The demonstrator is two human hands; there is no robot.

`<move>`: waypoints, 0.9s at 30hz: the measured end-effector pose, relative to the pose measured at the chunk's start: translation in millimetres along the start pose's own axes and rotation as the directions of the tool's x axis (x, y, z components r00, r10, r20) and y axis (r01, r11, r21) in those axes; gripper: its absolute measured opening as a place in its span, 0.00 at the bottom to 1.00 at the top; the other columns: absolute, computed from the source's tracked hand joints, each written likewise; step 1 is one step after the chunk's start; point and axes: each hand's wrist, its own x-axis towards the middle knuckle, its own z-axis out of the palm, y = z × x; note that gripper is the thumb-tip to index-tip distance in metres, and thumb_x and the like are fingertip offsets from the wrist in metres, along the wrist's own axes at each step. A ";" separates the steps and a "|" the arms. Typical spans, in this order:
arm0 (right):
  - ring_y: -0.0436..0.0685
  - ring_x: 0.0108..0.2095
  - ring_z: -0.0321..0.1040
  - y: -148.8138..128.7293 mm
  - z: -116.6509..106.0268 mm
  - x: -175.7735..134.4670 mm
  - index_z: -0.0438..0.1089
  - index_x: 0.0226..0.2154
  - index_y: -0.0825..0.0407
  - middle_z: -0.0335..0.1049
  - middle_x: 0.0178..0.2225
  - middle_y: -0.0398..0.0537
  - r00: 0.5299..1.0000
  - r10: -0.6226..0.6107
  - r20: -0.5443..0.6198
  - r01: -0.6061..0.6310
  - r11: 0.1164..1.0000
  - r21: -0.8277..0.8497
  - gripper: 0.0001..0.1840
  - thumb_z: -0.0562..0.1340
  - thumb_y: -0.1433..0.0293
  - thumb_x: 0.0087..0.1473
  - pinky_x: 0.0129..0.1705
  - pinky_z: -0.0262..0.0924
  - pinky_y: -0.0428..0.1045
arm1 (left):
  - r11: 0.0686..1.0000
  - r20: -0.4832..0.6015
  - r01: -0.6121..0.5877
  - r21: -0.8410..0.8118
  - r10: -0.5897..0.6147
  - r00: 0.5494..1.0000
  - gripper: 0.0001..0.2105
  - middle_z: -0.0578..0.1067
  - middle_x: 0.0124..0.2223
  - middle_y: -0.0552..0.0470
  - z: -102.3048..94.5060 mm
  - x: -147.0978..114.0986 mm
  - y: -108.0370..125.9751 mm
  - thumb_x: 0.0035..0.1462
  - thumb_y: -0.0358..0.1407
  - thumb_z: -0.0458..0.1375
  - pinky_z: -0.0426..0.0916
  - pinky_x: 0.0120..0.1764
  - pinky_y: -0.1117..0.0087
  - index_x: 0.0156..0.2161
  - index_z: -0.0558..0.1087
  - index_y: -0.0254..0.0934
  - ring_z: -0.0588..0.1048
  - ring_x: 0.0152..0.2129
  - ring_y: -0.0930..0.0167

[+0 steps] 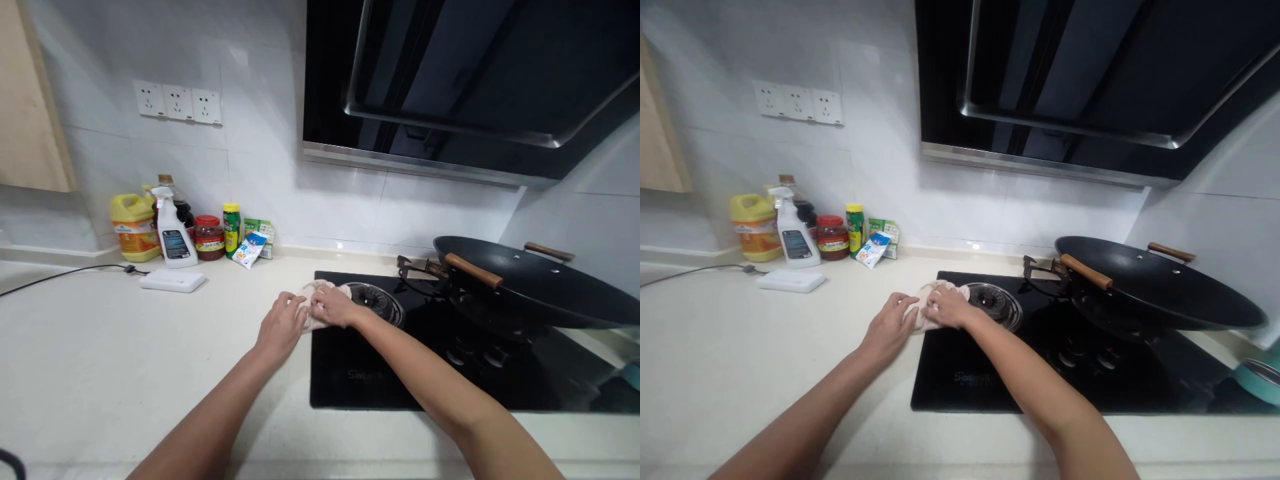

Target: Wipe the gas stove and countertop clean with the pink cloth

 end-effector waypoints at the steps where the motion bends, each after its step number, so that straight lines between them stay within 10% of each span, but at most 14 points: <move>1: 0.63 0.56 0.56 -9.6 3.4 -17.1 0.71 0.47 0.47 0.63 0.56 0.51 0.999 -0.036 -0.027 0.036 0.999 0.010 0.23 0.57 0.48 0.63 0.59 0.51 0.60 | 1.000 -0.011 -0.002 -0.013 0.002 1.000 0.15 0.72 0.52 0.49 -1.0 0.3 -0.8 0.69 0.39 0.48 0.72 0.48 0.65 0.52 0.74 0.43 0.77 0.43 0.66; 7: 0.60 0.51 0.58 -43.4 6.4 -139.1 0.67 0.39 0.47 0.64 0.48 0.47 0.983 -0.127 -0.130 0.142 0.983 0.114 0.17 0.64 0.51 0.59 0.55 0.55 0.57 | 0.995 0.047 -0.005 -0.104 0.010 0.999 0.17 0.72 0.50 0.49 -2.6 -1.3 -0.1 0.69 0.42 0.46 0.70 0.50 0.63 0.51 0.75 0.41 0.77 0.44 0.65; 13: 0.62 0.51 0.61 9.4 11.9 -205.2 0.66 0.38 0.49 0.66 0.49 0.52 0.944 0.163 -0.287 -0.163 0.986 0.024 0.06 0.58 0.64 0.64 0.54 0.57 0.57 | 0.984 0.191 0.026 -0.177 0.008 0.982 0.18 0.72 0.52 0.49 0.2 -6.3 5.2 0.67 0.46 0.47 0.71 0.47 0.63 0.50 0.75 0.42 0.78 0.41 0.66; 17: 0.61 0.43 0.65 61.2 17.8 -191.1 0.68 0.39 0.51 0.67 0.45 0.55 0.844 0.417 -0.336 -0.463 0.884 -0.067 0.07 0.56 0.67 0.63 0.49 0.58 0.55 | 0.983 0.241 0.017 -0.185 0.029 0.970 0.18 0.73 0.52 0.49 1.6 -8.1 9.3 0.66 0.45 0.48 0.70 0.47 0.62 0.50 0.75 0.41 0.77 0.41 0.65; 22: 0.67 0.48 0.66 104.9 10.2 -142.6 0.65 0.51 0.54 0.63 0.52 0.61 0.611 0.709 -0.353 -0.760 0.650 -0.011 0.16 0.51 0.67 0.66 0.48 0.58 0.57 | 0.988 0.322 0.000 -0.156 0.051 0.946 0.17 0.73 0.52 0.47 1.1 -9.4 11.7 0.67 0.43 0.47 0.69 0.48 0.61 0.51 0.74 0.40 0.76 0.44 0.64; 27: 0.70 0.56 0.63 149.1 2.2 -101.8 0.55 0.64 0.50 0.60 0.59 0.62 0.605 0.739 -0.296 -0.774 0.633 0.002 0.27 0.54 0.64 0.64 0.53 0.58 0.59 | 0.992 0.364 -0.054 -0.117 0.093 0.927 0.17 0.72 0.52 0.47 0.7 -11.6 19.4 0.67 0.42 0.48 0.70 0.48 0.63 0.52 0.74 0.40 0.76 0.45 0.64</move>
